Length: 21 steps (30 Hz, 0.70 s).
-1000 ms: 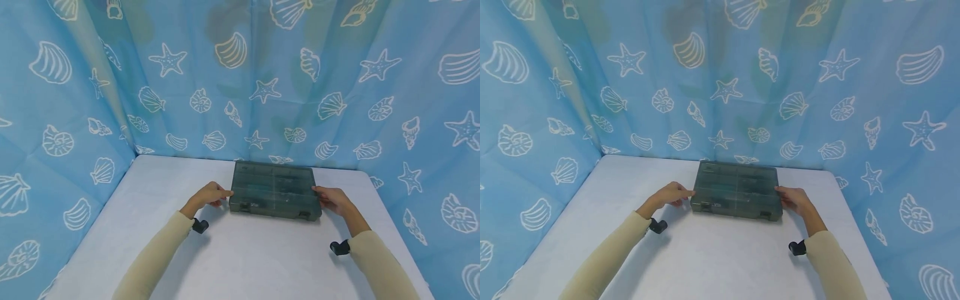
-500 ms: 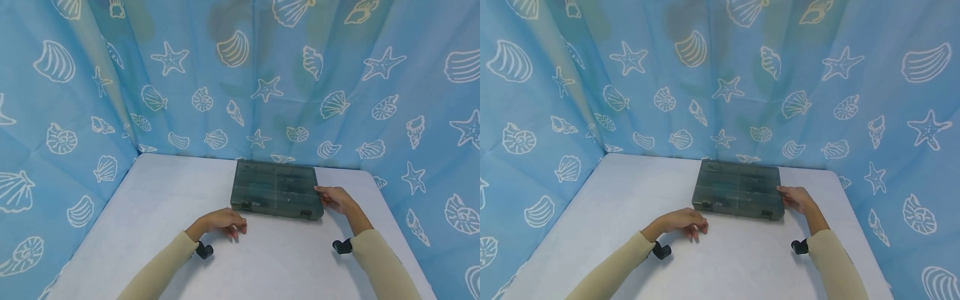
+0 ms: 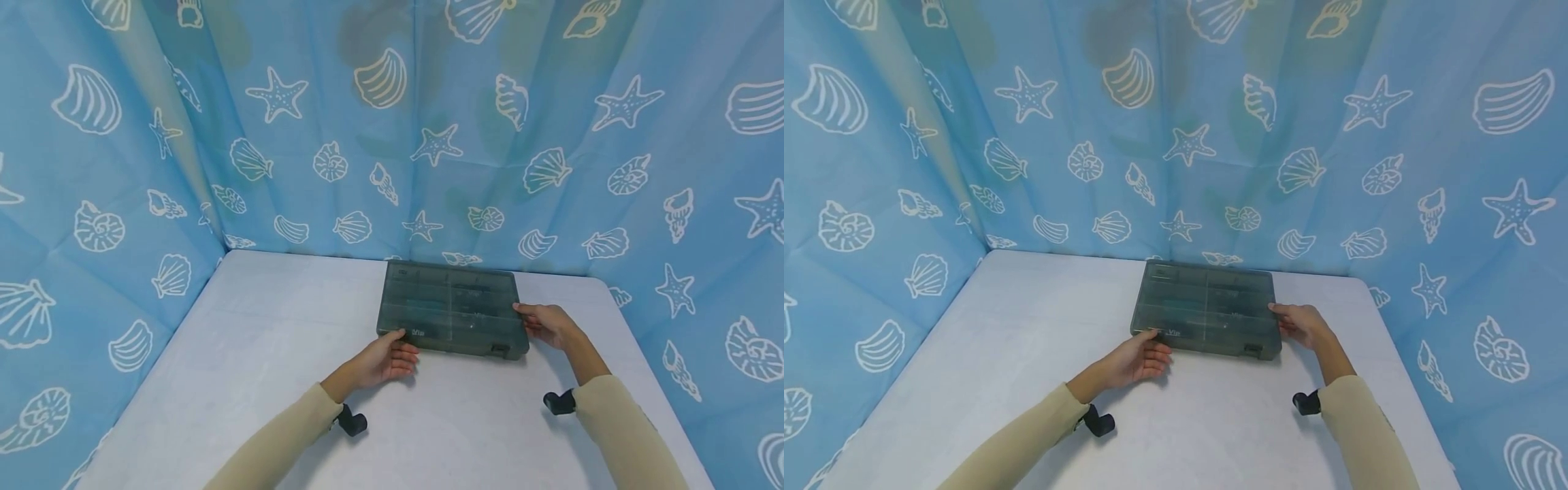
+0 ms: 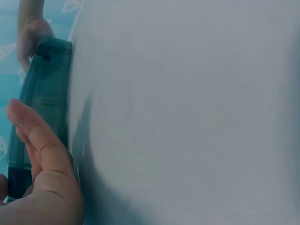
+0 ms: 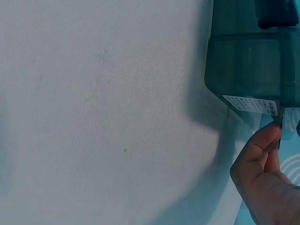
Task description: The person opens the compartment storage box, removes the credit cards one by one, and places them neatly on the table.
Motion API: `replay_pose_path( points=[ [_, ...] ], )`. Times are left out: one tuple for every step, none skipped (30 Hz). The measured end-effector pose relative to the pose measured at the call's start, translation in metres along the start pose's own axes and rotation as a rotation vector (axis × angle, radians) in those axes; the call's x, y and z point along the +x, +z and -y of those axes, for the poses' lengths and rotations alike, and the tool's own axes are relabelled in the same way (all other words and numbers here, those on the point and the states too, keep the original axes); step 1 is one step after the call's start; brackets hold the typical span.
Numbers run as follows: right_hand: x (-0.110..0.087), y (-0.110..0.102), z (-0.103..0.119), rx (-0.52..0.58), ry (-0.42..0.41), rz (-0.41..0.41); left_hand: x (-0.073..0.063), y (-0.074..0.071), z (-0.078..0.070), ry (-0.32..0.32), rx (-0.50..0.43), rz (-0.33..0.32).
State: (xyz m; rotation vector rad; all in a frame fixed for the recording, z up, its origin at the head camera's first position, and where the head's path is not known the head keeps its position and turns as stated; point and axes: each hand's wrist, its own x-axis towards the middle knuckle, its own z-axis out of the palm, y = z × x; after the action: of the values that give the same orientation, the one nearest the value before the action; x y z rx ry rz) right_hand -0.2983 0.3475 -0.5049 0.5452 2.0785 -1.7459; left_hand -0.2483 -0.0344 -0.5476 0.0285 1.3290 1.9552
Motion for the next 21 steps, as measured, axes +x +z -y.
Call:
replay_pose_path(
  points=[
    [0.0, 0.0, 0.0, -0.001, 0.0, 0.0, 0.001, 0.001, 0.0, -0.001, -0.012, -0.009],
    [0.0, 0.0, 0.0, -0.003, -0.001, 0.001, 0.002, 0.002, 0.001, -0.002, -0.026, -0.014],
    [-0.001, 0.0, 0.0, -0.004, -0.002, 0.002, 0.003, 0.003, 0.001, -0.002, -0.043, -0.02],
    [-0.001, 0.0, 0.0, -0.006, -0.003, 0.002, 0.003, 0.005, 0.001, 0.002, -0.052, -0.024],
    [-0.001, 0.0, 0.0, -0.006, -0.004, 0.002, 0.004, 0.007, 0.001, 0.005, -0.066, -0.026],
    [-0.001, 0.0, 0.0, -0.006, -0.004, 0.001, 0.005, 0.009, 0.002, 0.01, -0.079, -0.031],
    [-0.001, 0.0, 0.0, -0.005, -0.003, 0.0, 0.006, 0.011, 0.003, 0.012, -0.095, -0.036],
    [-0.002, 0.0, 0.0, -0.007, -0.003, 0.0, 0.006, 0.013, 0.003, 0.021, -0.109, -0.04],
    [-0.002, 0.0, 0.0, -0.006, -0.003, -0.001, 0.007, 0.015, 0.004, 0.029, -0.126, -0.046],
    [-0.002, 0.0, 0.001, -0.004, -0.003, -0.003, 0.007, 0.017, 0.004, 0.04, -0.139, -0.053],
    [-0.002, 0.0, 0.001, 0.0, -0.004, -0.004, 0.008, 0.018, 0.004, 0.05, -0.155, -0.062],
    [-0.002, 0.0, 0.001, 0.004, -0.004, -0.007, 0.008, 0.019, 0.004, 0.058, -0.171, -0.073],
    [-0.002, 0.0, 0.001, 0.005, -0.005, -0.006, 0.008, 0.02, 0.003, 0.061, -0.193, -0.084],
    [-0.002, 0.0, 0.001, 0.007, -0.006, -0.005, 0.008, 0.021, 0.003, 0.064, -0.213, -0.094],
    [-0.001, 0.001, 0.001, 0.006, -0.006, -0.002, 0.009, 0.021, 0.003, 0.061, -0.233, -0.106],
    [-0.001, 0.001, 0.001, 0.007, -0.006, -0.003, 0.009, 0.022, 0.003, 0.057, -0.253, -0.118],
    [-0.001, 0.001, 0.001, 0.006, -0.005, -0.002, 0.009, 0.022, 0.003, 0.052, -0.27, -0.128],
    [0.0, 0.001, 0.0, 0.007, -0.004, -0.004, 0.009, 0.022, 0.003, 0.044, -0.286, -0.133],
    [-0.001, 0.001, 0.0, 0.003, -0.004, -0.004, 0.009, 0.023, 0.003, 0.038, -0.299, -0.136],
    [-0.001, 0.001, 0.0, 0.002, -0.002, -0.009, 0.009, 0.023, 0.003, 0.032, -0.307, -0.137],
    [-0.001, 0.001, 0.0, -0.004, -0.002, -0.01, 0.009, 0.024, 0.003, 0.029, -0.312, -0.137]
  ],
)
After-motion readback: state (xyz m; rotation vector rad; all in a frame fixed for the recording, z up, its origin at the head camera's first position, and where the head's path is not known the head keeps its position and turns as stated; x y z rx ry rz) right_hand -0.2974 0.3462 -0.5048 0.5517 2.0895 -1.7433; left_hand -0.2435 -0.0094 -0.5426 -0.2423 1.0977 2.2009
